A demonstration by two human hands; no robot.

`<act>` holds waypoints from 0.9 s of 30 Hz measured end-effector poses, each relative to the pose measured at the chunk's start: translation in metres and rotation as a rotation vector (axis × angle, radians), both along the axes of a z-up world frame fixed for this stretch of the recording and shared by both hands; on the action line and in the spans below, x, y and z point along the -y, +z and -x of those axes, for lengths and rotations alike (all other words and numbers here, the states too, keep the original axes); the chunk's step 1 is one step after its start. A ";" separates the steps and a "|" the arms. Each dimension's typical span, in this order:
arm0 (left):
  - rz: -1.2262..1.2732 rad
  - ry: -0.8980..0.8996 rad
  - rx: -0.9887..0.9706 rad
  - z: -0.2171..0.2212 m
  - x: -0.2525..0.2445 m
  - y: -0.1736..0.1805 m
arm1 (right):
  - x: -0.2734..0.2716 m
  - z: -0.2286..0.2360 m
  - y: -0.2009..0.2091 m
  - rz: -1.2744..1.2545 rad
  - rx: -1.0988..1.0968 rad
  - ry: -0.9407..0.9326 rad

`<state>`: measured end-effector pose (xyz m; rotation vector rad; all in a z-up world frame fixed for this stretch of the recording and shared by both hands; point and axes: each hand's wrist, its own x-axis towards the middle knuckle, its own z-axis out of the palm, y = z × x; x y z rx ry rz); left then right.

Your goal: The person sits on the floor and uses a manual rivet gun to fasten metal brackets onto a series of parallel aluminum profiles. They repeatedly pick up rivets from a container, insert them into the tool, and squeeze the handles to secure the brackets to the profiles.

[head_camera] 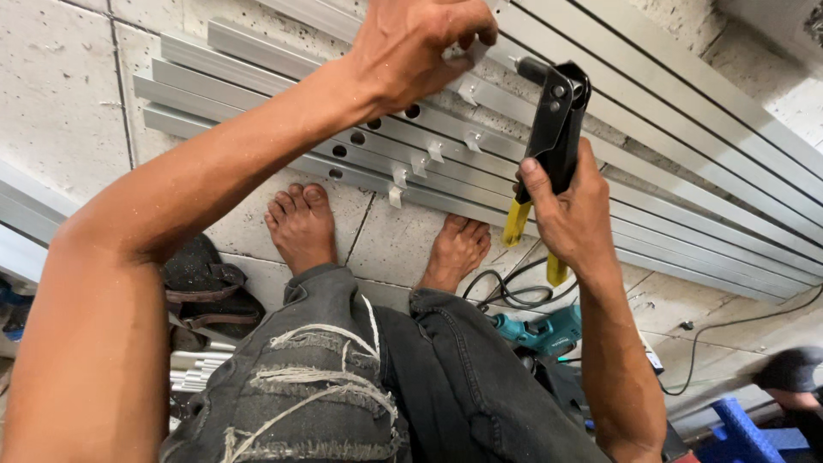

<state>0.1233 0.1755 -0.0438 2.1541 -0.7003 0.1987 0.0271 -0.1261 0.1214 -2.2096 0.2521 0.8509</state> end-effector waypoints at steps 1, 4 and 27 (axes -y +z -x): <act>-0.001 0.000 0.002 0.000 0.001 -0.010 | -0.001 -0.005 0.004 -0.001 0.002 0.000; -0.016 -0.038 0.015 0.005 0.006 -0.031 | -0.005 -0.017 0.015 0.027 0.008 0.076; -0.185 0.116 0.185 0.005 0.017 -0.036 | -0.013 -0.034 -0.002 0.252 0.011 0.275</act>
